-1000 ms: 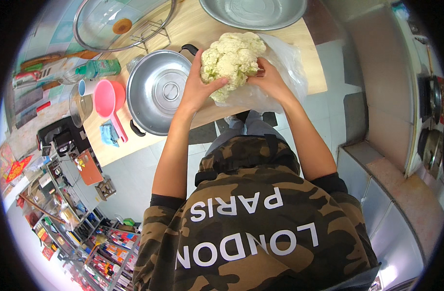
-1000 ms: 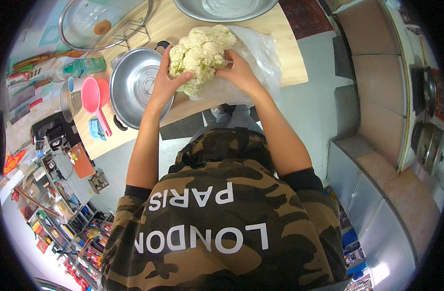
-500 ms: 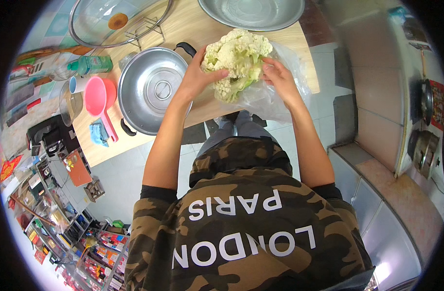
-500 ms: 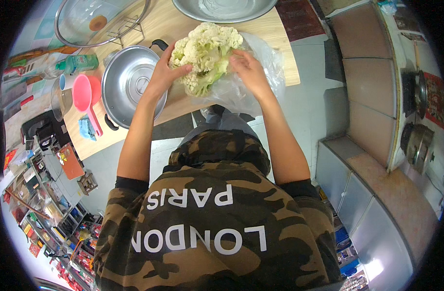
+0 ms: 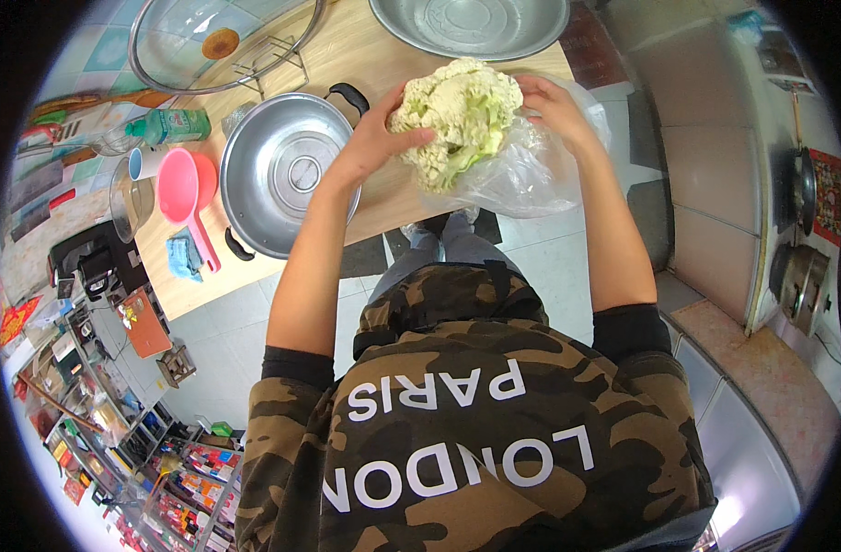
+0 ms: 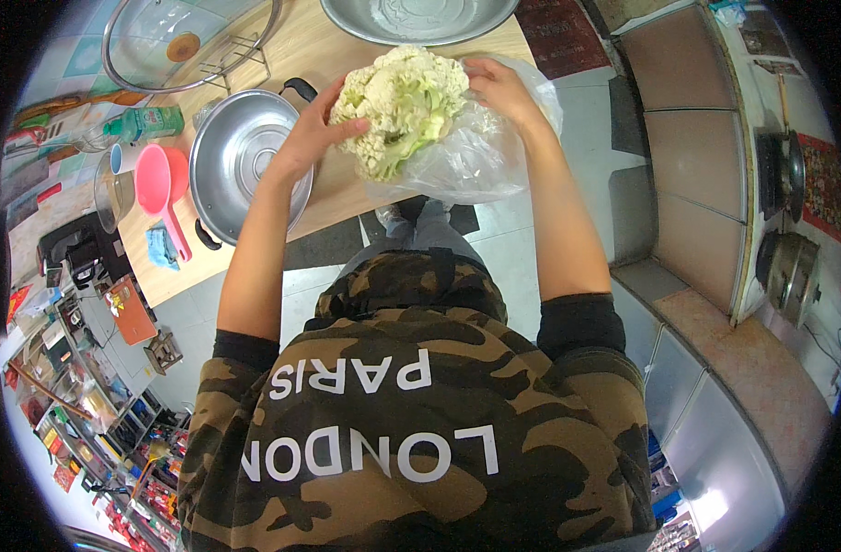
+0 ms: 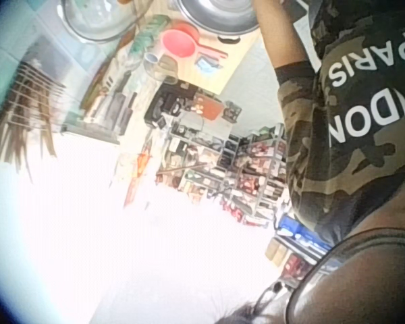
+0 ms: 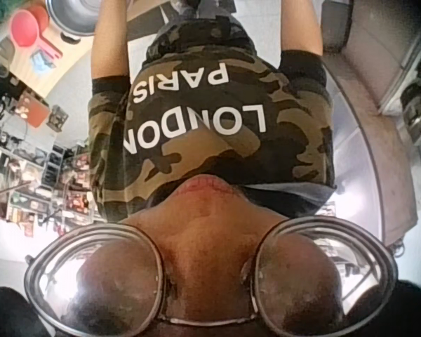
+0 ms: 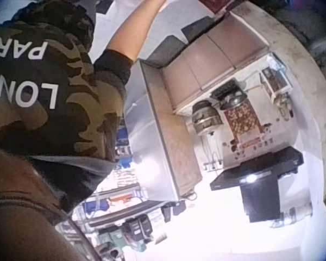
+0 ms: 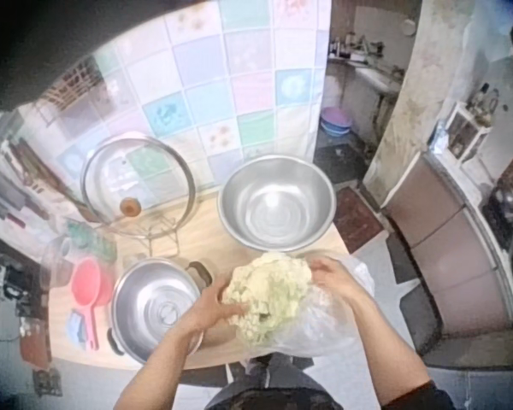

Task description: The person retrieves a head of cauliflower from a shelf, places it on a countertop, and uses a cleaver to cut it into florets. The florets are placed into a metal bowl, and the person discards the core and leaves.

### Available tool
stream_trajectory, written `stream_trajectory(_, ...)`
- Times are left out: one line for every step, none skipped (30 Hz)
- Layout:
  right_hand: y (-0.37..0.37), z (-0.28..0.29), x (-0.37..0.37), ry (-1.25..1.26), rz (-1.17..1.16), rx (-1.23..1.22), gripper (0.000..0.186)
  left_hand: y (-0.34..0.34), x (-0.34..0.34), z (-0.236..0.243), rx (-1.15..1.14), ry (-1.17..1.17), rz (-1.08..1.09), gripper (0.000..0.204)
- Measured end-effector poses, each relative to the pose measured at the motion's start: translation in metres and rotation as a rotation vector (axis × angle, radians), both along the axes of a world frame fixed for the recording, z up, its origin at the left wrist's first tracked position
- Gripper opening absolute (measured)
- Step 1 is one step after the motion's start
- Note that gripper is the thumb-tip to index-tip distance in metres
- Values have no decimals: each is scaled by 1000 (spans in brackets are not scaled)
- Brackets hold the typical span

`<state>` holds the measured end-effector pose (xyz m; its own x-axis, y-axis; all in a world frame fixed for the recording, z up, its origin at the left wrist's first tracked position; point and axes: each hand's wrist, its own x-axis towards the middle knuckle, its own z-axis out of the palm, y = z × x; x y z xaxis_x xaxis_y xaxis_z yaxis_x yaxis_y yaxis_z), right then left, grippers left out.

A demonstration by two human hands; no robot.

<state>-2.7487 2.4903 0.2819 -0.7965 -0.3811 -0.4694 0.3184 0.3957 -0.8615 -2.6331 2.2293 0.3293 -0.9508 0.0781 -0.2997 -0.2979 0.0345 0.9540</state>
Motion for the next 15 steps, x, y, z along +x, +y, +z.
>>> stream_trajectory(-6,2,1,-3,2,-44,42,-4,-3,3,11,-28,1,82)
stream_trajectory(-10,4,3,7,7,-92,43,-7,-6,5,1,-85,-16,82)
stream_trajectory(-15,6,4,22,32,-145,43,-10,-8,8,-1,-111,-27,82)
stream_trajectory(-17,8,5,24,13,-107,45,-13,-11,10,8,-126,-40,82)
stream_trajectory(-18,10,6,31,13,-74,46,-15,-13,12,24,-124,-57,82)
stream_trajectory(-19,12,6,49,7,-45,48,-16,-14,13,-23,-111,-13,83)
stream_trajectory(-20,13,7,68,38,-34,50,-16,-15,13,-64,-82,29,83)
stream_trajectory(-21,14,7,98,63,-28,53,-16,-16,14,-104,-54,70,84)
stream_trajectory(-21,14,8,114,87,0,55,-15,-17,13,-132,-33,90,83)
stream_trajectory(-21,15,8,113,101,-25,57,-14,-18,12,-158,-11,110,82)
stream_trajectory(-23,15,9,101,117,-27,60,-12,-19,11,-177,26,130,81)
stream_trajectory(-24,15,11,89,118,-18,62,-11,-20,10,-298,65,102,79)
stream_trajectory(-25,14,14,113,92,-72,63,-9,-22,8,-411,118,75,77)
stream_trajectory(-27,13,18,137,53,-113,64,-8,-23,6,-533,151,57,75)
stream_trajectory(-29,12,22,174,35,-175,65,-8,-22,4,-567,195,57,72)
